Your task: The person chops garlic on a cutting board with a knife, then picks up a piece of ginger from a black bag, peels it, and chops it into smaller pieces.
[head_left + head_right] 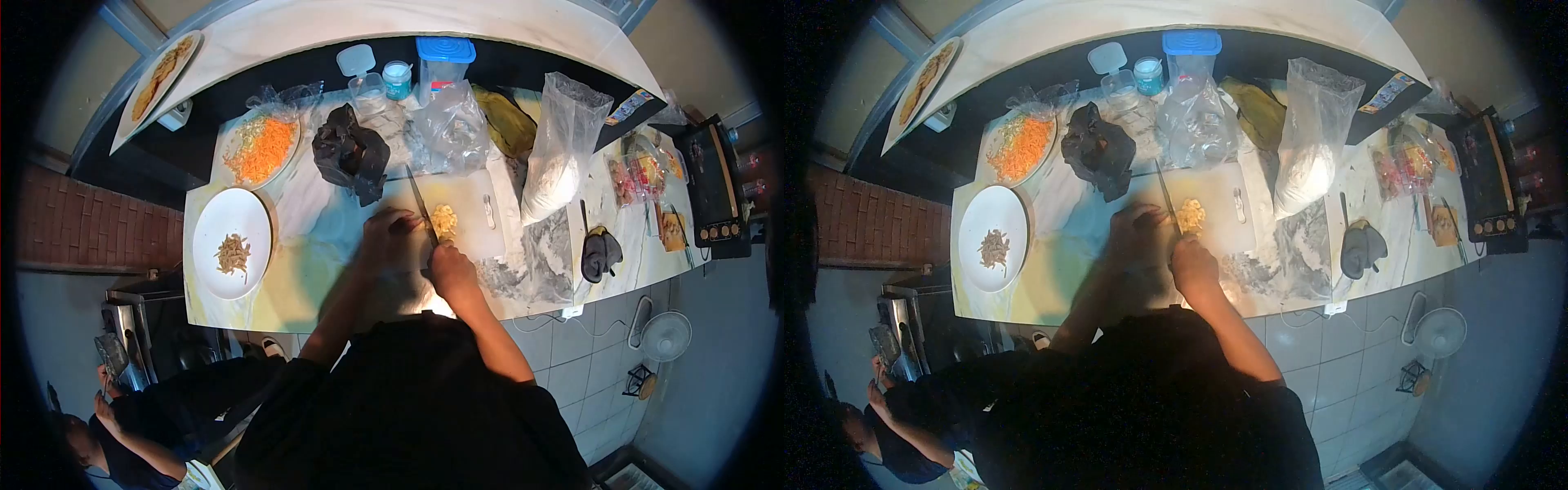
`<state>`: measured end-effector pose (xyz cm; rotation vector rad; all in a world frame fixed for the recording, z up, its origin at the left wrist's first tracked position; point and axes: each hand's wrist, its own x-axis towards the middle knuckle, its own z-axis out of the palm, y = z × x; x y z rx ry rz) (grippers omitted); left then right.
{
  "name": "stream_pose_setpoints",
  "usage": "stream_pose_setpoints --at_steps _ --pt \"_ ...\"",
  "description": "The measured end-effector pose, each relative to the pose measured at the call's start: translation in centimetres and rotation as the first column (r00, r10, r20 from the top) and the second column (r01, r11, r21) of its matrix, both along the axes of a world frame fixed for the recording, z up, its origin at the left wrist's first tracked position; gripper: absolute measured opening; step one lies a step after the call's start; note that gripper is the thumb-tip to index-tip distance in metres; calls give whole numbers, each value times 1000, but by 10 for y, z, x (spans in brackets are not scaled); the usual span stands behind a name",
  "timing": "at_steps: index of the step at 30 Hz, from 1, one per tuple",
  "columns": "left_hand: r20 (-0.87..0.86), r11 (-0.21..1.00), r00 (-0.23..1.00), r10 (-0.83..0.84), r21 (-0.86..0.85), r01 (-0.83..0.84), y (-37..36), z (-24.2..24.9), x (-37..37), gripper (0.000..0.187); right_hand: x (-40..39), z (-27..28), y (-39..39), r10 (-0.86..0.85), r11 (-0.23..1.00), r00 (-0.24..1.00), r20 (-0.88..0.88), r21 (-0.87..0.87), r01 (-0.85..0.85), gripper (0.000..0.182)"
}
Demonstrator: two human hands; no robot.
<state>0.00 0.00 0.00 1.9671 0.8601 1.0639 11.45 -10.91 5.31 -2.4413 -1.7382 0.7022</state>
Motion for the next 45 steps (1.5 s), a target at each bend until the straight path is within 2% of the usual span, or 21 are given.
stream_pose_setpoints --at_steps 2,5,8,12,14,18,20,21,23,26,27,29,30,31,32,35,36,37,38,45 --pt "56 1000 998 -18 25 16 -1 5 -1 16 -4 1 -1 -62 998 998 -2 19 62 27" --pt "-29 1000 1000 10 30 -9 -1 7 0 17 -6 -2 -3 -53 998 998 25 15 53 23" --pt "-40 999 999 23 47 -21 -1 9 1 18 -11 -19 -7 -71 993 993 90 102 62 18" --pt "-35 1000 999 5 28 -4 2 6 0 18 -15 -35 -8 -89 992 988 126 104 76 13" --pt "-23 997 1000 -16 74 18 3 3 0 13 -13 -37 -10 -98 986 984 148 146 76 11" --pt "-45 992 998 -44 115 48 4 4 1 10 -6 -29 -8 -103 990 987 121 111 89 12" --pt "-84 999 995 -46 25 48 3 5 0 9 2 -15 -8 -84 989 994 70 124 75 13" --pt "-85 998 995 -48 26 51 3 6 -1 9 6 -5 -7 -87 989 994 69 125 77 13" --pt "-74 995 993 -94 9 95 4 6 -1 9 13 15 -4 -37 996 998 -49 80 41 15" --pt "-79 998 995 -65 -12 65 2 9 0 9 14 25 3 -30 998 997 -65 48 33 13" --pt "-79 998 995 -66 -10 66 2 8 0 9 13 20 2 -31 998 997 -65 51 34 13" --pt "-62 997 995 -74 -6 74 2 7 -1 8 11 4 -1 -41 975 995 -91 216 60 27" --pt "-61 997 995 -73 -5 73 3 7 0 8 10 5 1 -40 974 995 -90 217 59 27" --pt "-64 997 995 -71 4 71 4 5 0 9 7 7 3 -56 988 995 -81 142 67 17" --pt "-68 997 995 -69 12 70 4 4 0 9 5 8 4 -71 995 995 -72 64 76 16" --pt "-66 996 994 -88 -18 87 4 6 -1 10 -1 11 4 -80 996 995 -60 20 82 18" --pt "-66 996 994 -87 -19 86 3 9 -1 10 -1 7 3 -80 997 995 -60 19 81 18" --pt "-73 996 993 -89 -24 88 3 12 -1 11 -2 -2 1 -68 994 997 -47 88 71 14" --pt "-80 995 992 -92 -30 90 2 14 -1 11 -2 -6 -1 -56 986 998 -32 156 61 19" --pt "-71 996 994 -81 -55 77 4 2 -2 13 -5 -3 -1 -90 992 996 -28 83 92 21"
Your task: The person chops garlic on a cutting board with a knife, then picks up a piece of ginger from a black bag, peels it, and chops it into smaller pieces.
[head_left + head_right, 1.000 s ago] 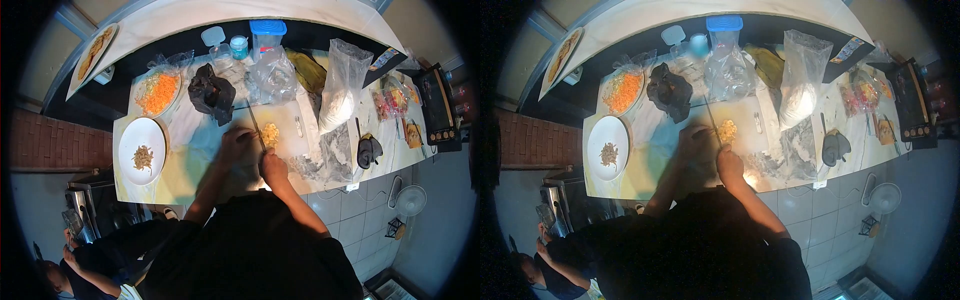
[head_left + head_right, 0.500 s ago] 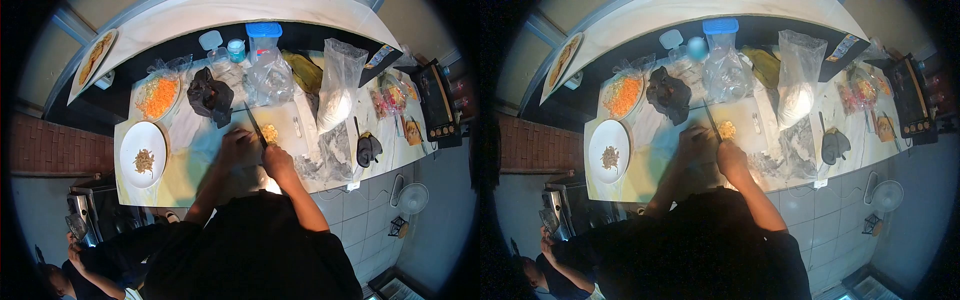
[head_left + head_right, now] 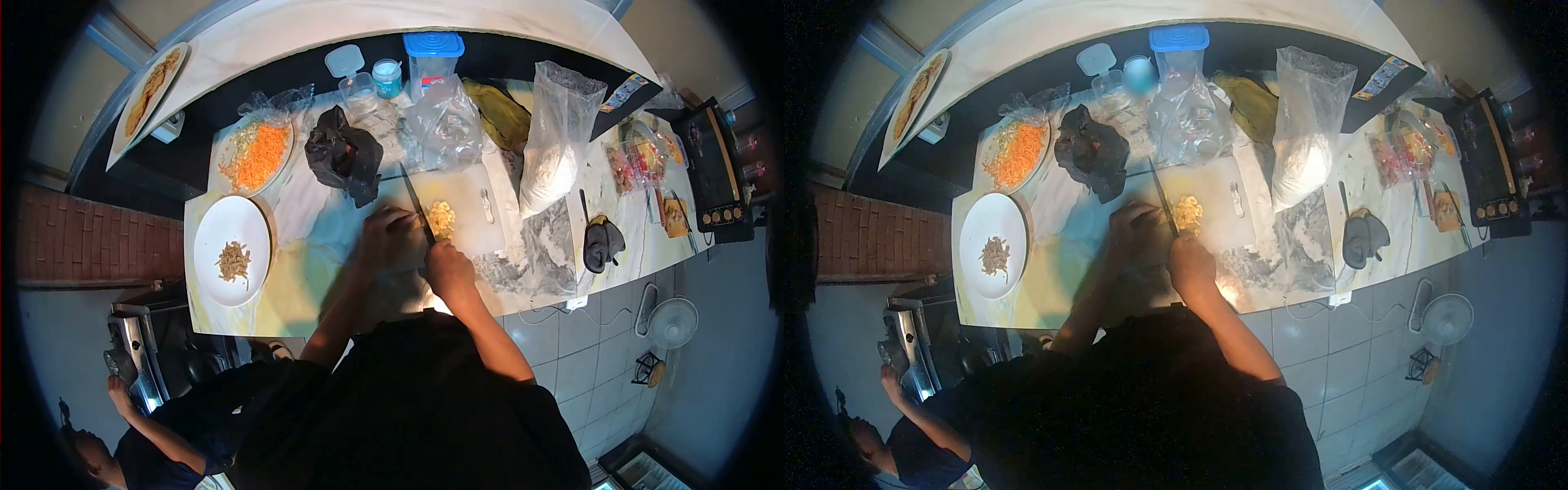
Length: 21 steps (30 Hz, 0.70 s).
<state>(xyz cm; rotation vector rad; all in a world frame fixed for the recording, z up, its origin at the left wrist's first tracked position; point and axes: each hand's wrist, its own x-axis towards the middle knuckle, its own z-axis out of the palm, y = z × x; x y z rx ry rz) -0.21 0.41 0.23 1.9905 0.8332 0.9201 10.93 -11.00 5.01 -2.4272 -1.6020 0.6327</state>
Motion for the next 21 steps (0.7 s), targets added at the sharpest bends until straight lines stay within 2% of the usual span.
stream_pose_setpoints --at_steps 3,5,8,12,14,18,20,21 --pt "20 999 999 39 31 -40 0 -2 1 15 -5 2 -1 29 999 999 42 -34 -27 17" --pt "18 995 997 69 64 -70 1 -5 2 15 -10 -11 -2 -56 998 994 99 -12 57 12" --pt "14 995 995 94 40 -95 -1 -3 4 18 -15 -33 -5 -59 998 983 177 30 54 10" --pt "15 992 994 112 55 -113 0 -2 4 22 -13 -33 -6 -66 998 984 164 22 64 9" --pt "32 993 994 105 -59 -103 -2 0 4 26 -8 -26 -7 -52 999 989 140 23 50 11" --pt "17 995 995 94 -46 -93 -4 5 1 22 1 -25 -5 -41 999 988 147 4 41 12" --pt "3 992 1000 -31 126 30 -1 10 -2 19 5 -16 -4 -5 999 990 142 -38 10 14" --pt "3 991 999 -33 127 32 -1 12 -2 19 10 -16 -4 -6 999 990 143 -37 12 14"
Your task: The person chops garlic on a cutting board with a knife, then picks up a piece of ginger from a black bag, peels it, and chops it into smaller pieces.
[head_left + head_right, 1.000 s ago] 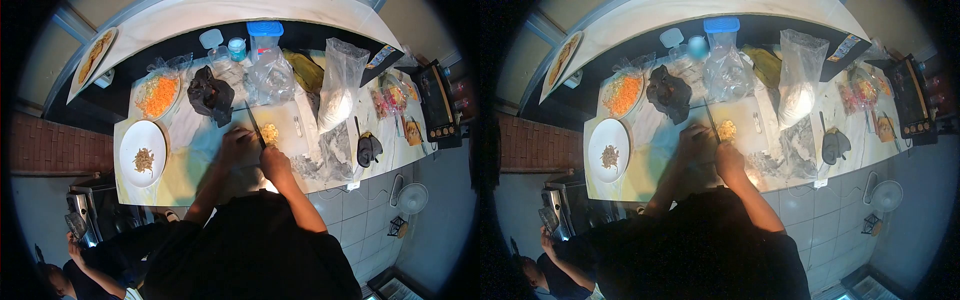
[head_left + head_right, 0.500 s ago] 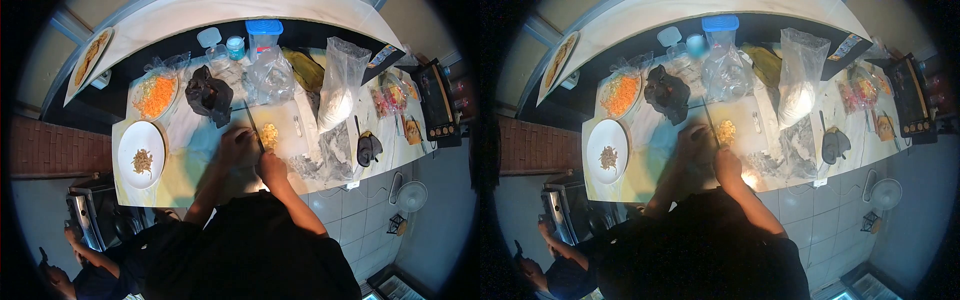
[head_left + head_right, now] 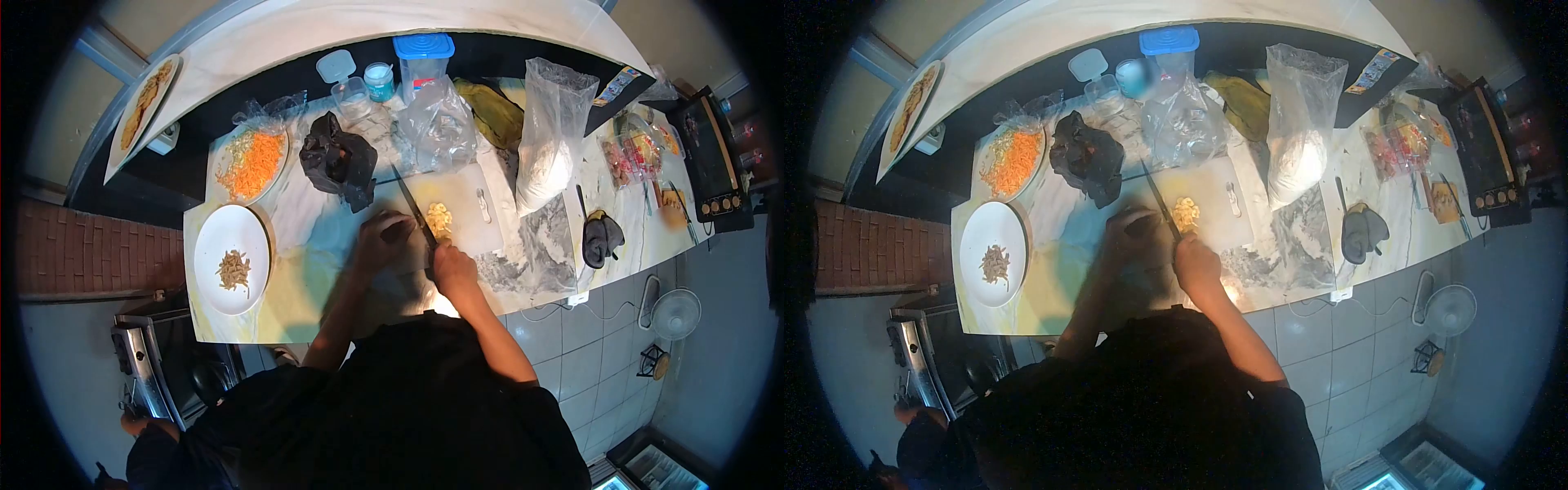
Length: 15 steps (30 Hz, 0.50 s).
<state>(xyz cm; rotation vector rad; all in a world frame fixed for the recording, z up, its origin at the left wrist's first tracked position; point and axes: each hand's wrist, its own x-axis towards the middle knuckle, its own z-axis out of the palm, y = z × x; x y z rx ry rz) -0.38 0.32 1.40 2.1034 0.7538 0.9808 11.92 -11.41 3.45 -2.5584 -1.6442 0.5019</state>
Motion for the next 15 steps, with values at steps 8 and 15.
stream_pose_setpoints --at_steps 8,15 --pt "29 991 997 -77 -110 80 2 -3 -4 17 15 18 1 132 985 983 -127 128 -115 38" --pt "-6 992 1000 -17 -125 16 -1 -7 -4 21 5 38 10 135 990 988 -75 -17 -136 30"
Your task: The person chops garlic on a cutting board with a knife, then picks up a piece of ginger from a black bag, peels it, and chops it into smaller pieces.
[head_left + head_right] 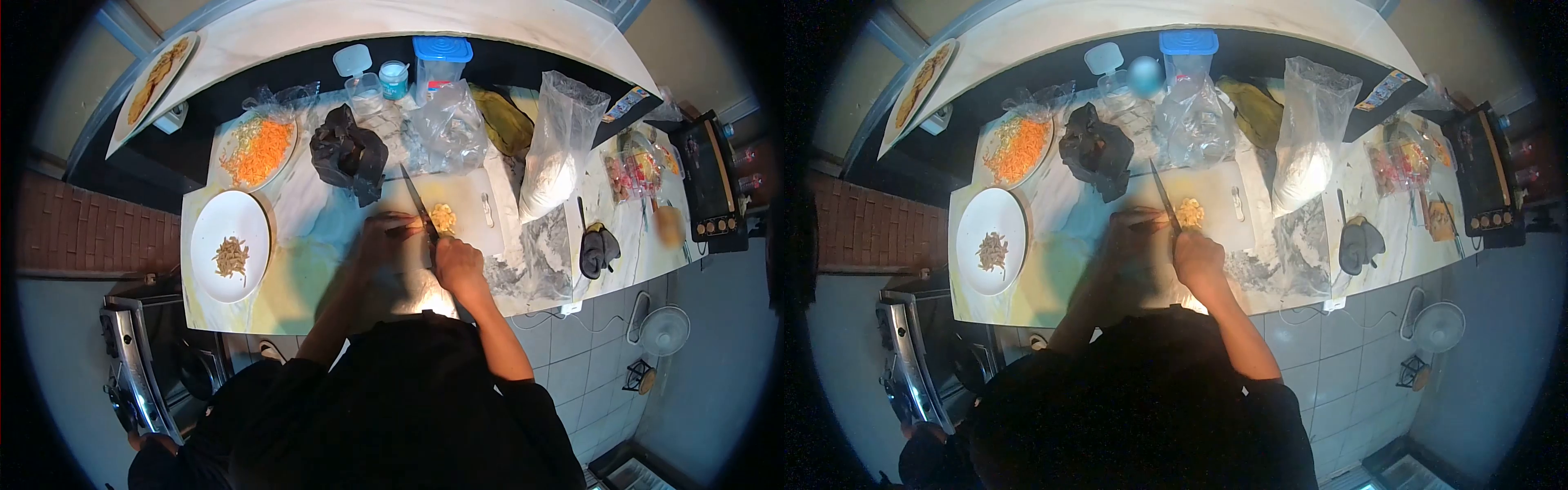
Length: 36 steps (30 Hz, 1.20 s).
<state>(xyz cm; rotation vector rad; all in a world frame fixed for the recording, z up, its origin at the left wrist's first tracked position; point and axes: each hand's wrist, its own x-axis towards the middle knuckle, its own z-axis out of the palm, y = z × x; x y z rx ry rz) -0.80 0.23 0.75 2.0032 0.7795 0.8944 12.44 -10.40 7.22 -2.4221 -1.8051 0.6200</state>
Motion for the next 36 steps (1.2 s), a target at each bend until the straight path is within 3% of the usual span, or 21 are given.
stream_pose_setpoints --at_steps 2,5,9,11,14,17,24,30,36 --pt "83 1000 997 -9 15 8 3 -17 0 22 -2 4 1 43 999 997 60 -22 -41 16" --pt "95 999 995 -30 -22 33 5 -21 0 21 -4 6 3 36 998 997 65 -62 -32 10" --pt "67 1000 998 -1 6 0 3 -15 1 21 -5 -8 -3 71 997 990 120 0 -71 12" --pt "69 999 997 -24 50 21 4 -15 0 20 -8 -15 -2 9 1000 994 111 7 -10 13" --pt "67 999 997 -47 29 45 5 -15 0 21 -14 -23 0 -4 998 982 188 -66 17 14" --pt "10 997 999 -31 -75 32 -1 4 0 20 -16 -40 -3 -51 997 982 183 -47 60 14" --pt "18 995 999 -41 -96 42 1 2 1 22 -16 -54 -8 -59 997 984 169 58 50 15" --pt "-28 1000 999 -26 -6 26 3 5 -1 20 -18 -59 -10 -93 993 980 176 87 78 14" --pt "-54 994 992 -111 19 112 7 6 -3 20 -7 -38 -6 -95 994 990 102 62 90 14"
